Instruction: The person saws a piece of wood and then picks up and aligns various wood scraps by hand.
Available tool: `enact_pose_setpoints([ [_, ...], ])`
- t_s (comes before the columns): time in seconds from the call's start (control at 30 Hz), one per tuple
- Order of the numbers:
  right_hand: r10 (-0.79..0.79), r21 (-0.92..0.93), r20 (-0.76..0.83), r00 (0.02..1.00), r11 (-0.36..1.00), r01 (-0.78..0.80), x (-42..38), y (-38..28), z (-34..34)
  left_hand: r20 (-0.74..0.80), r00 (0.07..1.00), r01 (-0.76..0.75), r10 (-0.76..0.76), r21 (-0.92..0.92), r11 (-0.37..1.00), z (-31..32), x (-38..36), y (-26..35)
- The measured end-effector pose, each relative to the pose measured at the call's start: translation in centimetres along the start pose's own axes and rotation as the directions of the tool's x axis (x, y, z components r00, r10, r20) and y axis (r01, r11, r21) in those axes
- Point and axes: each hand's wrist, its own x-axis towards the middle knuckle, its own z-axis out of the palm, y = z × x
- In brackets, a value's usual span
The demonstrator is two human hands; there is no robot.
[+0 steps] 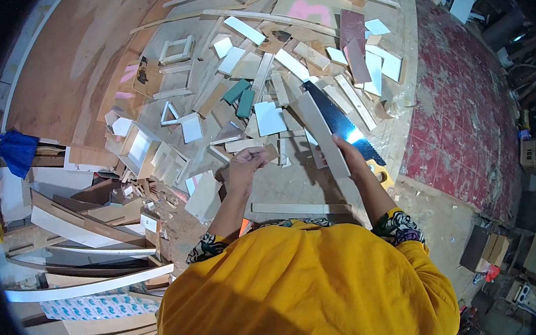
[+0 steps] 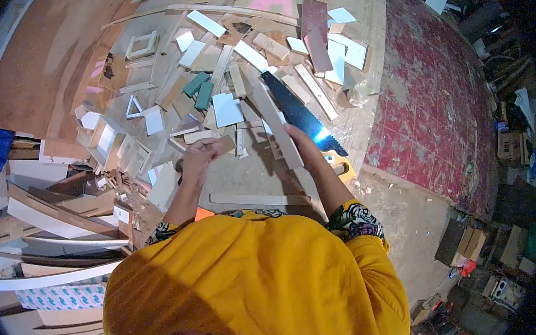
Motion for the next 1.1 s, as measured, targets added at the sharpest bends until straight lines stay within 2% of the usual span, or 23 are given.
enact_pose_setpoints([
  [0.03, -0.019, 0.079, 0.087, 0.996, 0.997, 0.012, -0.4, 0.8, 0.2, 0.026, 1.000, 0.001, -0.003, 0.090, 0.996, 0.2, 0.0, -0.2],
  [0.07, -0.063, -0.004, 0.133, 0.989, 0.998, 0.064, -0.4, 1.9, -0.2, 0.050, 0.999, -0.003, -0.006, 0.177, 0.984, 0.5, 0.1, -0.4],
  [0.1, 0.002, -0.051, 0.162, 0.987, 0.999, 0.006, -0.6, 2.9, -0.8, 0.048, 0.999, -0.008, 0.000, 0.176, 0.984, 0.9, 0.0, -0.2],
  [0.17, 0.035, -0.176, 0.082, 0.996, 0.984, -0.020, -3.0, 3.0, 0.9, 0.068, 0.998, -0.023, 0.005, 0.263, 0.964, 1.8, -0.3, 0.6],
  [0.2, 0.060, -0.307, 0.069, 0.996, 0.951, -0.036, -3.8, 2.9, 1.2, 0.061, 0.998, -0.032, 0.017, 0.260, 0.965, 1.7, -0.4, 0.7],
  [0.23, 0.060, -0.314, 0.081, 0.995, 0.949, -0.032, -4.2, 2.9, 1.4, 0.065, 0.997, -0.052, 0.037, 0.248, 0.967, 1.4, -0.5, 0.7],
  [0.3, 0.133, -0.209, 0.100, 0.986, 0.972, -0.110, -5.4, 3.6, 1.5, 0.049, 0.997, -0.065, 0.055, 0.231, 0.971, 0.8, -1.6, 0.4],
  [0.37, 0.160, -0.228, 0.118, 0.980, 0.965, -0.130, -5.1, 4.1, 0.5, 0.001, 0.997, -0.079, 0.081, 0.233, 0.969, 0.2, -2.1, 0.8],
  [0.43, 0.106, -0.249, 0.102, 0.989, 0.965, -0.077, -5.3, 4.3, -0.2, -0.024, 0.995, -0.093, 0.101, 0.229, 0.969, -1.1, -3.2, 0.8],
  [0.47, 0.029, -0.265, 0.092, 0.995, 0.964, -0.004, -4.4, 5.2, -1.4, -0.077, 0.986, -0.124, 0.149, 0.266, 0.956, -1.7, -3.8, 0.8],
  [0.53, 0.028, -0.269, 0.061, 0.998, 0.963, -0.010, -4.0, 4.8, -2.0, -0.150, 0.970, -0.139, 0.190, 0.297, 0.945, -2.9, -5.1, 0.1],
  [0.6, 0.016, -0.289, 0.047, 0.999, 0.957, -0.001, -3.5, 4.1, -2.2, -0.183, 0.890, -0.297, 0.417, 0.461, 0.836, -5.1, -6.0, -0.4],
  [0.63, 0.004, -0.297, 0.041, 0.999, 0.955, 0.008, -3.2, 3.9, -2.1, -0.203, 0.887, -0.288, 0.415, 0.460, 0.840, -5.5, -7.0, 0.3],
  [0.7, 0.008, -0.254, 0.003, 1.000, 0.967, -0.007, -3.4, 3.3, -1.3, -0.296, 0.806, -0.192, 0.512, 0.688, 0.700, -6.2, -9.0, 1.7],
  [0.73, 0.015, -0.240, 0.011, 1.000, 0.971, -0.012, -3.1, 3.5, -1.3, -0.311, 0.802, -0.180, 0.509, 0.687, 0.704, -7.2, -9.8, 1.8],
  [0.8, 0.022, -0.230, 0.025, 0.999, 0.973, -0.016, -2.6, 3.2, -0.6, -0.247, 0.706, -0.167, 0.664, 0.853, 0.495, -8.9, -10.6, 2.2],
  [0.83, 0.039, -0.230, 0.048, 0.998, 0.973, -0.027, -3.1, 2.7, 0.3, -0.255, 0.706, -0.159, 0.660, 0.852, 0.499, -9.5, -11.0, 2.0],
  [0.9, 0.055, -0.228, 0.068, 0.996, 0.973, -0.038, -3.9, 1.9, 2.1, -0.369, 0.696, -0.237, 0.616, 0.692, 0.682, -10.4, -11.4, 1.6],
  [0.93, 0.078, -0.223, 0.101, 0.992, 0.973, -0.054, -4.3, 1.7, 2.9, -0.367, 0.753, -0.242, 0.545, 0.617, 0.749, -10.1, -11.9, 2.2],
  [0.97, 0.099, -0.218, 0.133, 0.986, 0.974, -0.069, -4.6, 1.6, 3.6, -0.365, 0.757, -0.240, 0.542, 0.616, 0.750, -9.4, -12.3, 2.7],
  [1.03, 0.105, -0.219, 0.134, 0.985, 0.973, -0.074, -5.6, 1.1, 5.2, -0.409, 0.838, -0.228, 0.362, 0.341, 0.912, -6.6, -13.7, 4.5],
  [1.1, 0.054, -0.338, 0.214, 0.975, 0.941, 0.022, -6.9, 0.2, 7.2, -0.348, 0.868, -0.248, 0.355, 0.316, 0.916, -6.2, -13.9, 4.4],
])
